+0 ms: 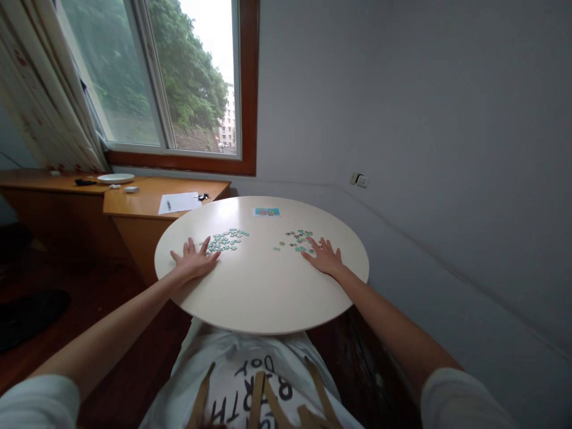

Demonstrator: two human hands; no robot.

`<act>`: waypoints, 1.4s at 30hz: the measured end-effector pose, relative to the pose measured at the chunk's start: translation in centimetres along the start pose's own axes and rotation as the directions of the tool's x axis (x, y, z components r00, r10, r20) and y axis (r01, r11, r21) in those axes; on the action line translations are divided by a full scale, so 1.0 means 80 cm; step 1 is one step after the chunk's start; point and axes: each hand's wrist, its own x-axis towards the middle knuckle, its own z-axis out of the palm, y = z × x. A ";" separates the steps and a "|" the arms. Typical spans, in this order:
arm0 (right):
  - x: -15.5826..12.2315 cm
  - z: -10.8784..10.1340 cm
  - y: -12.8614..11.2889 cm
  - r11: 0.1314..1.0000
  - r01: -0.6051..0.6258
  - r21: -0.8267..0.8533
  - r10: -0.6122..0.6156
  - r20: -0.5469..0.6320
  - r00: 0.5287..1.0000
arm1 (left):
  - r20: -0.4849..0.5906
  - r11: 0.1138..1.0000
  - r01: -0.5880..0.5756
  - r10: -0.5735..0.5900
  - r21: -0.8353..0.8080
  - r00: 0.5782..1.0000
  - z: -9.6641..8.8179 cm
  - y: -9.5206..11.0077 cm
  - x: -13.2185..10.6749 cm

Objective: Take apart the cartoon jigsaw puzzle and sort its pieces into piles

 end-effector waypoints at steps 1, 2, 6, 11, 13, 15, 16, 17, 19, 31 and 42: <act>-0.004 0.001 0.004 1.000 -0.018 0.004 0.018 0.020 1.000 | 0.016 1.000 0.020 -0.020 -0.006 1.000 0.000 -0.009 -0.003; -0.006 0.002 0.007 1.000 -0.026 0.005 0.026 0.031 0.999 | 0.024 1.000 0.018 -0.017 -0.006 1.000 0.001 -0.014 -0.004; -0.005 0.005 -0.002 0.999 -0.040 0.008 0.040 0.044 0.998 | 0.041 1.000 -0.003 0.002 0.017 0.999 0.007 -0.010 0.003; 0.008 0.004 -0.019 0.998 -0.068 0.008 0.067 0.080 0.995 | 0.024 0.999 -0.024 0.023 0.022 0.999 0.012 0.017 0.025; 0.012 0.004 -0.021 0.997 -0.071 0.003 0.070 0.092 0.993 | 0.021 0.999 -0.031 0.030 0.020 0.999 0.013 0.025 0.032; 0.015 0.004 -0.021 0.998 -0.070 0.003 0.070 0.098 0.993 | 0.030 0.999 -0.036 0.035 0.016 0.999 0.015 0.030 0.038; 0.016 0.004 -0.022 0.998 -0.070 0.004 0.069 0.098 0.993 | 0.034 0.999 -0.038 0.038 0.014 0.999 0.015 0.033 0.041; 0.017 0.004 -0.022 0.998 -0.069 0.005 0.068 0.097 0.993 | 0.036 0.999 -0.042 0.041 0.013 0.998 0.016 0.035 0.044; 0.020 0.003 -0.024 0.998 -0.069 0.014 0.067 0.092 0.994 | 0.032 0.998 -0.056 0.055 0.013 0.998 0.018 0.038 0.051; 0.012 0.000 -0.045 0.994 0.103 -0.023 -0.105 -0.137 0.985 | 0.016 0.987 -0.160 0.160 -0.021 0.987 0.016 0.050 0.039; -0.026 -0.004 -0.116 0.850 0.525 0.045 -0.527 0.123 0.841 | 0.145 0.845 -0.535 0.531 -0.013 0.835 0.013 0.082 -0.036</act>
